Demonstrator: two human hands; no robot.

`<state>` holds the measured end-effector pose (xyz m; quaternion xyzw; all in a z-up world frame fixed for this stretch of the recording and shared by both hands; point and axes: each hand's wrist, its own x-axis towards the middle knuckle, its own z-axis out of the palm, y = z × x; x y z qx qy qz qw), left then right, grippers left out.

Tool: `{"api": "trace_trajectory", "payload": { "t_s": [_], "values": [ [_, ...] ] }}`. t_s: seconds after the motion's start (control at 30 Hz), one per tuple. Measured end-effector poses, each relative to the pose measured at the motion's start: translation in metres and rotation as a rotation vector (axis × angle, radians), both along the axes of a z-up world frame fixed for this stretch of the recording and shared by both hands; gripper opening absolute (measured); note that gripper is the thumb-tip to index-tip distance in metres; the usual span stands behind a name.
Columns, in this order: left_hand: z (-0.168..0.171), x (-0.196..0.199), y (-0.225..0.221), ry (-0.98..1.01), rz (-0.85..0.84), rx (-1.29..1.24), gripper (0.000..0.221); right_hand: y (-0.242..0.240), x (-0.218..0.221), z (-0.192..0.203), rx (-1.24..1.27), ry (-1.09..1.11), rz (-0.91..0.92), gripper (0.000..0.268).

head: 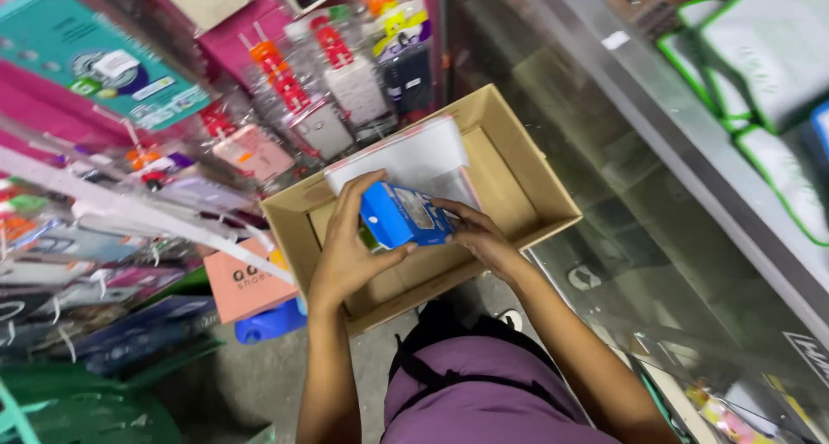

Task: The recorder is picking various mobile phone accessories from the store shelves and placing them into a cardboard box, then marking a checklist.

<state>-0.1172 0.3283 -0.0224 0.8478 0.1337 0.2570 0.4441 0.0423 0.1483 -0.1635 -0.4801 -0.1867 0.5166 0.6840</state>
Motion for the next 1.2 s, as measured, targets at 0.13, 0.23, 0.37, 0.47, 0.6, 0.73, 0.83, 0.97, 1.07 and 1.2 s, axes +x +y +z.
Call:
{"api": "trace_trajectory", "payload": {
  "t_s": [0.13,0.23,0.37,0.47,0.6,0.73,0.83,0.97,1.07,1.2],
  "values": [
    [-0.032,-0.007,0.024,0.080,-0.041,-0.023,0.096,0.041,0.000,-0.045,-0.052,0.003,0.083,0.068],
    [-0.052,-0.009,0.032,0.077,-0.067,0.031,0.094,0.065,0.001,-0.064,-0.128,0.067,0.085,0.058],
    [-0.078,-0.009,0.035,0.153,-0.100,0.016,0.094,0.092,0.000,-0.075,-0.361,0.114,0.084,0.047],
    [-0.091,-0.009,0.039,0.224,-0.068,0.122,0.096,0.105,0.003,-0.099,-0.395,0.112,0.062,0.043],
    [-0.108,-0.009,0.041,0.192,-0.071,0.159,0.097,0.112,-0.001,-0.104,-0.426,0.071,0.058,0.044],
    [-0.114,-0.007,0.042,0.281,-0.075,0.151,0.100,0.115,-0.005,-0.109,-0.512,-0.071,0.053,0.048],
    [-0.115,-0.007,0.043,0.323,-0.076,0.154,0.101,0.115,-0.009,-0.118,-0.520,-0.114,0.044,0.050],
    [-0.114,-0.004,0.042,0.341,-0.068,0.189,0.104,0.115,-0.010,-0.124,-0.532,-0.117,0.030,0.051],
    [-0.108,-0.004,0.042,0.376,-0.019,0.218,0.100,0.115,-0.012,-0.151,-0.498,-0.140,0.031,0.053],
    [-0.118,-0.004,0.041,0.369,-0.014,0.166,0.101,0.113,-0.013,-0.157,-0.459,-0.165,0.038,0.056]
  ]
}}
